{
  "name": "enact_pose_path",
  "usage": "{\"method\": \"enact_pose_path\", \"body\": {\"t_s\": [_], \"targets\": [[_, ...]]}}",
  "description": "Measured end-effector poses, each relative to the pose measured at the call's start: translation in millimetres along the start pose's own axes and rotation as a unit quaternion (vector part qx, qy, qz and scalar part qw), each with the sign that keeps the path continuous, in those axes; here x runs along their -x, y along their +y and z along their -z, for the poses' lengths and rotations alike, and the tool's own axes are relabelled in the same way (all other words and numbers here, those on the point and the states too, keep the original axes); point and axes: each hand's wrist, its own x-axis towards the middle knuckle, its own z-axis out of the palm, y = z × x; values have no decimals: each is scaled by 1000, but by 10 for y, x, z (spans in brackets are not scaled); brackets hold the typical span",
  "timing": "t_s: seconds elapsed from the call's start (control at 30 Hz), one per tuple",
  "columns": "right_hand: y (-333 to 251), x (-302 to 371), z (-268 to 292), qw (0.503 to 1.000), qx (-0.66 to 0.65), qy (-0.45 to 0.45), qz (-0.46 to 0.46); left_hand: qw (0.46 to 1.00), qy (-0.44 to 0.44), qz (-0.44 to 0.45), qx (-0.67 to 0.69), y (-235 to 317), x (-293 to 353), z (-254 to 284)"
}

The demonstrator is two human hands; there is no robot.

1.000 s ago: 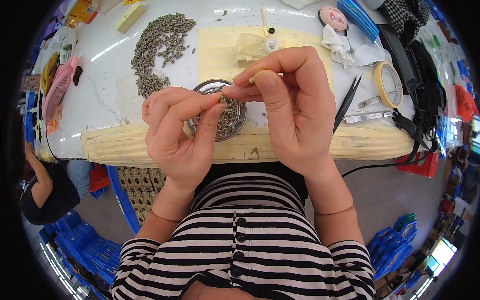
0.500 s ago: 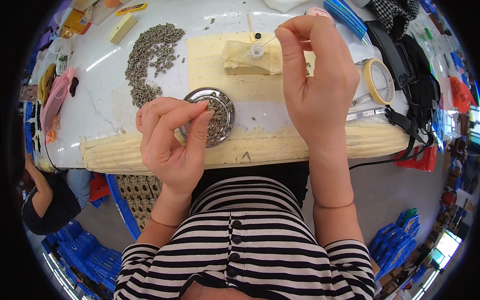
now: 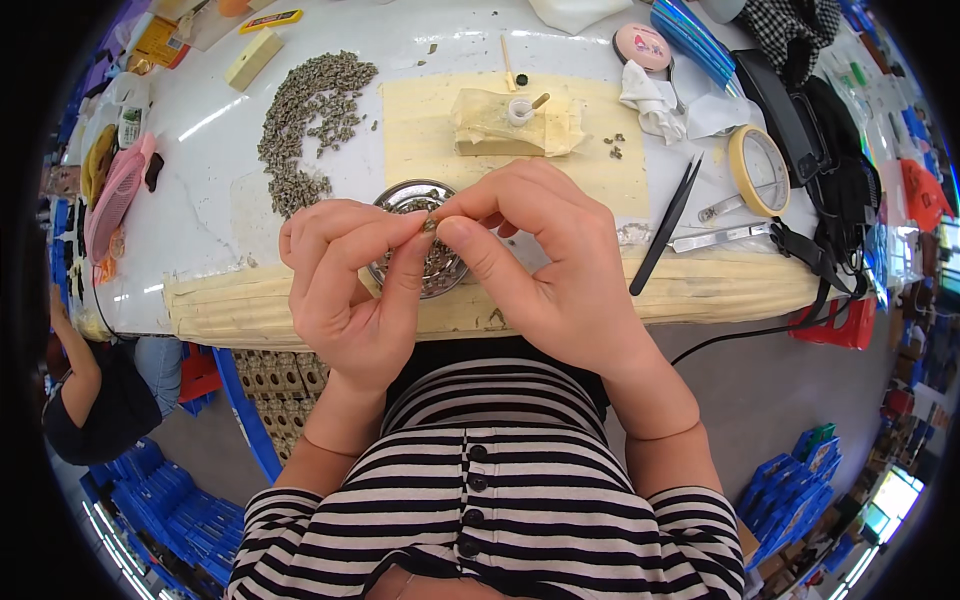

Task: The person assembles small metal components by hand, picking pieces from a container and fitting them together.

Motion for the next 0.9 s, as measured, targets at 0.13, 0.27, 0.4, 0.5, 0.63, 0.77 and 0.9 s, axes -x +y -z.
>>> {"method": "enact_pose_path", "body": {"t_s": [0.13,0.27,0.4,0.5,0.63,0.77,0.9], "targets": [[42,-10,-40,999,-30,4,-10,1000,-3,-7,-24,-14,10,-9],[48,-17,-18,996,64,23,56,998,2,-18,-66,7,15,-16],[41,-28,-74,955,216,88,186,996,-7,-26,-81,28,-14,-24],[37,18,-94,935,256,95,226,998,-15,-17,-56,23,-36,-9],[58,44,-115,950,219,86,208,999,-7,-8,-40,7,-22,2],[61,52,-128,965,180,82,170,999,0,-5,-41,16,-12,10],[78,108,-77,997,30,41,50,999,-7,-27,-36,28,-14,39]]}}
